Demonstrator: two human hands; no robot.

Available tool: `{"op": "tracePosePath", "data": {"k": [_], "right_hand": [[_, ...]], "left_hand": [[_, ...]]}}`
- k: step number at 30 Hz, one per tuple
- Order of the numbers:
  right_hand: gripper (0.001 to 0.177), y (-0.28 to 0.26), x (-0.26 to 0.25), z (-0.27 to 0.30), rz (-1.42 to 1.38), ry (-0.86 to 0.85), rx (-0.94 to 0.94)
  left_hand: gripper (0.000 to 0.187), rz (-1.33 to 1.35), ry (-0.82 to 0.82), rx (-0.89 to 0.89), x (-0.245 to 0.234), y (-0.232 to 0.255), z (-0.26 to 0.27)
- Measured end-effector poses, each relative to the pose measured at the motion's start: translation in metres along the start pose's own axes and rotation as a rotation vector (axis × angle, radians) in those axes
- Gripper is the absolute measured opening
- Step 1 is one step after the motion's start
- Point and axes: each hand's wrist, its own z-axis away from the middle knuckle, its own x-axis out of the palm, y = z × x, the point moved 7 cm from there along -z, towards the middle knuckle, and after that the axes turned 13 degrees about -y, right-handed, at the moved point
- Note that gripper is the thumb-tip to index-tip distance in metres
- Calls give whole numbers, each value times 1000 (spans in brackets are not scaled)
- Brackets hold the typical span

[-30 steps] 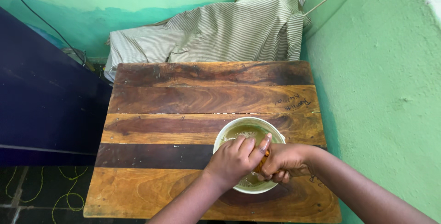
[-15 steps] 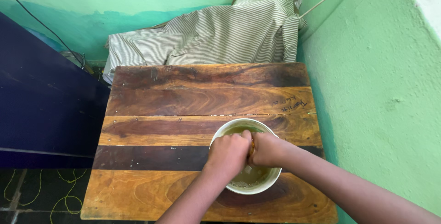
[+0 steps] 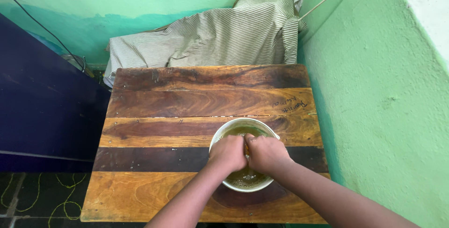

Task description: The person wipes a wooden table with an orange cloth, repeatedly dipping the cloth into a bucket of liquid and wringing it out. The person scrubs the surface of the table thoroughly, covering the entire area.

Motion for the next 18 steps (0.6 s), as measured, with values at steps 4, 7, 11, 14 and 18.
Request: {"op": "tracePosePath", "data": {"k": [4,7,11,14,18], "right_hand": [[35,0,5,2,14,-10,21],[36,-1,6,3,20,-6,22],[31,-1,6,3,31,26,22],[35,-2,9,5,44,6,22],[35,-2,9,5,50,17,22]], "left_hand": [[33,-14,-80,-16,7,-4,-15],[36,-33,-138,-1,12,-7,-29],[38,-11,-264,23,24,-16,-60],[32,-83,-429,143,47,-16,-89],[26,-133,-542,112,64,-21,-119]]}}
